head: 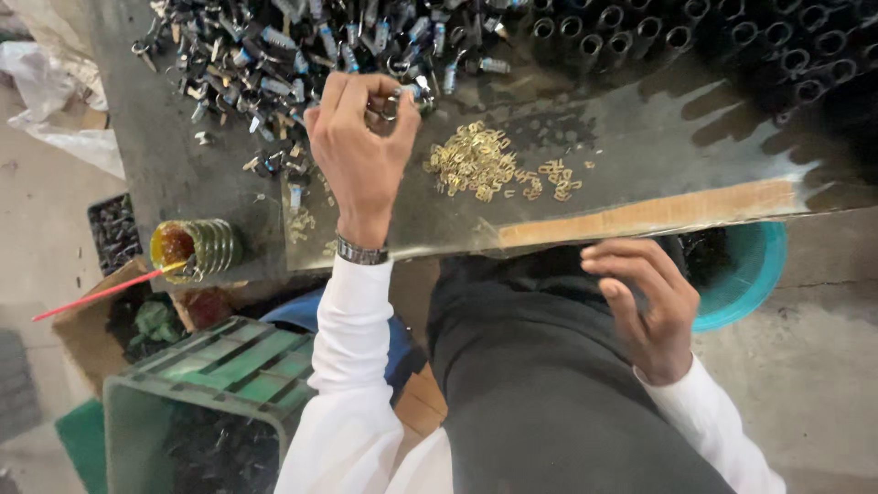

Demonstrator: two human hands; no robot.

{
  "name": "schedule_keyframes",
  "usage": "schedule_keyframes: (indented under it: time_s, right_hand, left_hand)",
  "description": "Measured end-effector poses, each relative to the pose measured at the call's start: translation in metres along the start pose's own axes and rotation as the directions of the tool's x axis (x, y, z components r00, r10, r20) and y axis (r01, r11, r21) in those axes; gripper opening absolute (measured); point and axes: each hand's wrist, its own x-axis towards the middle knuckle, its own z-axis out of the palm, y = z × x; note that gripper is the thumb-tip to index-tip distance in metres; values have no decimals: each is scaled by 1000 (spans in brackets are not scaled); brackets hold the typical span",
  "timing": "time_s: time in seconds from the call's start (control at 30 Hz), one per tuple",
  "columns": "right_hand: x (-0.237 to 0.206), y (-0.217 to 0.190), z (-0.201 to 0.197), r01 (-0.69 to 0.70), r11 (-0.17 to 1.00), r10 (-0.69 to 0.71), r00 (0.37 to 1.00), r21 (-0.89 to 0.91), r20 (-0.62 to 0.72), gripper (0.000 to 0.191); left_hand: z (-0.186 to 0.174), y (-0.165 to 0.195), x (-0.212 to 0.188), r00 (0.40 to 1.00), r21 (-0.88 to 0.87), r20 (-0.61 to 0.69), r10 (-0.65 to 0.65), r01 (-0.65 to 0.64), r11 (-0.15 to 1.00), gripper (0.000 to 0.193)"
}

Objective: The person sits at a workbench and assembles small cylindrical parts by hand. They pick a small light-colored insert, press it into a black cylindrical body, and place the finished assembly onto a growing pile of completed units on the table.

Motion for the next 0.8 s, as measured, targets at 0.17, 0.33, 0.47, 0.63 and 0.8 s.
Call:
schedule_keyframes:
  time_s: [0.17, 0.33, 0.47, 0.63, 0.8]
  right_hand:
    - [35, -23, 11, 102, 994, -104, 990, 34, 94, 11]
    - [54, -35, 19, 252, 966, -251, 968, -59, 11, 38]
    - [45, -13, 25, -6, 996, -20, 960, 90, 280, 20]
    - [-7, 18, 17, -333, 921, 258, 910, 202, 323, 13]
    - [-33, 39, 7, -509, 841, 446, 844, 185, 299, 23]
  left_hand:
    - [-26, 26, 10, 991, -172, -11, -133, 129, 977, 10]
    - [-35, 83, -31, 980, -277, 191, 53, 2, 961, 12]
    - [-19, 108, -60, 936, -536, 348, 53, 152, 831, 20]
    - [5, 89, -79, 940, -270, 341, 22, 75, 960, 20]
    - [22, 70, -98, 933, -200, 333, 139, -75, 977, 25]
